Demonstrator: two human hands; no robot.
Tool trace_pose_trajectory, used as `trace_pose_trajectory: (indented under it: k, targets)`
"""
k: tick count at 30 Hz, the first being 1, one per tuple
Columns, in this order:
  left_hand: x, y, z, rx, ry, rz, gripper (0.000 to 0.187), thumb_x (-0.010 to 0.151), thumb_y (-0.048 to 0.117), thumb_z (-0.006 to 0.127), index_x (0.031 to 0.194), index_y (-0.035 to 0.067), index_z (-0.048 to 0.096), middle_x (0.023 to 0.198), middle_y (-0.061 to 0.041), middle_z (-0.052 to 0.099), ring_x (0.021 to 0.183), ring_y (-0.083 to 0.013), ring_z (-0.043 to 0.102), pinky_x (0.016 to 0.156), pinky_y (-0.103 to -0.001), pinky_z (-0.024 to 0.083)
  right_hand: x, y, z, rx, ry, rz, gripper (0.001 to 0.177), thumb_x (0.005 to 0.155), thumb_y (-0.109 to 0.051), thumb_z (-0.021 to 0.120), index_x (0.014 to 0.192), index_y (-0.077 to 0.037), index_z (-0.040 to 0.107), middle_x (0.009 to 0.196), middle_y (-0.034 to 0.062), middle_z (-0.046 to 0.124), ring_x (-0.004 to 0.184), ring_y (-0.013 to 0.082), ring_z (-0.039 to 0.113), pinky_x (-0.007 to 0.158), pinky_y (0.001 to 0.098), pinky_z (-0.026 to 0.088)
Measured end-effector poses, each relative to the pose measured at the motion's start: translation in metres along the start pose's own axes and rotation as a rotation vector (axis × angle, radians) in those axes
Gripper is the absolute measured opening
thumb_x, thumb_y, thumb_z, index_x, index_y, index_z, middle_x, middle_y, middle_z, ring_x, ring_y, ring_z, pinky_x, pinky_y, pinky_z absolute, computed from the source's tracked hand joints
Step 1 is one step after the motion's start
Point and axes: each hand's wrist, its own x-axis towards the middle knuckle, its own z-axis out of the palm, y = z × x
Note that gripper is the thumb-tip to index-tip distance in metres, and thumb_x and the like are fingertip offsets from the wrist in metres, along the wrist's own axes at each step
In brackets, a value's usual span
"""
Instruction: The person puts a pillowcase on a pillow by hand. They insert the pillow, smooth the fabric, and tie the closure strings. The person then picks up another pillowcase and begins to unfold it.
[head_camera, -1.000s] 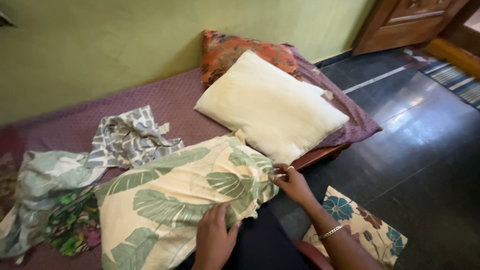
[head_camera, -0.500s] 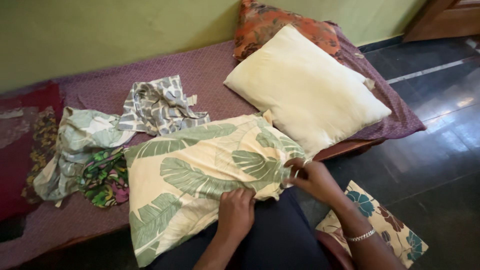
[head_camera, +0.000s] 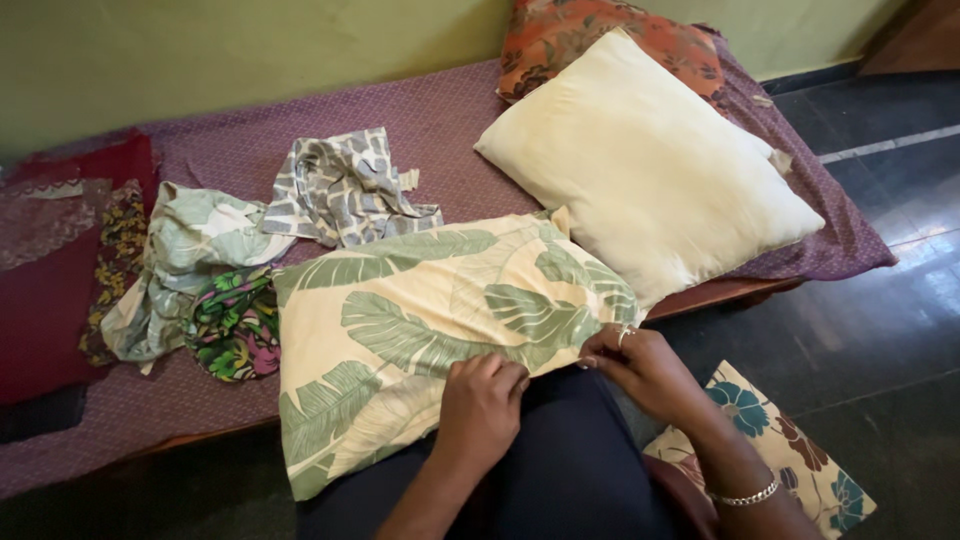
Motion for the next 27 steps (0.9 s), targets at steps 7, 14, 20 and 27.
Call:
trace_pose_trajectory:
  k: [7,14,20,27]
  targets:
    - [0.001,0.01,0.021,-0.547,-0.138,-0.514,0.029,0.094,0.03,0.071,0.095,0.002,0.074,0.086,-0.008,0.074,0.077,-0.0213,0.069,0.068,-0.033,0.055,-0.003,-0.017,0.0,-0.027,-0.029,0.041,0.011,0.085,-0.009,0.075,0.092,-0.001,0.072,0.077,0.0103,0.073,0.068,0.0184,0.071,0.064,0.0324,0.056]
    - [-0.013,0.009,0.084,-1.599,-0.279,-1.118,0.027,0.097,0.032,0.069,0.104,0.006,0.071,0.092,-0.001,0.073,0.079,-0.0085,0.068,0.062,-0.021,0.05,-0.003,-0.013,-0.011,-0.197,-0.273,0.011,0.009,0.079,-0.01,0.077,0.086,-0.004,0.074,0.072,0.0098,0.073,0.065,0.0192,0.069,0.062,0.0331,0.053]
    - [-0.026,0.002,0.116,-1.457,-0.159,-1.08,0.011,0.091,0.015,0.076,0.099,0.009,0.072,0.08,0.005,0.065,0.067,-0.0047,0.058,0.056,-0.02,0.04,-0.022,0.015,-0.006,0.093,-0.193,0.308,0.011,0.081,-0.012,0.077,0.083,-0.001,0.075,0.067,0.0046,0.07,0.061,0.0128,0.063,0.058,0.0289,0.052]
    - [-0.037,0.002,0.114,-1.389,-0.191,-1.057,0.01,0.092,0.015,0.071,0.097,0.007,0.075,0.087,0.001,0.074,0.07,-0.0039,0.06,0.059,-0.019,0.045,-0.032,0.034,0.021,0.414,-0.091,0.676,0.019,0.089,-0.02,0.071,0.095,-0.002,0.077,0.073,0.0021,0.072,0.062,0.0109,0.062,0.056,0.0248,0.044]
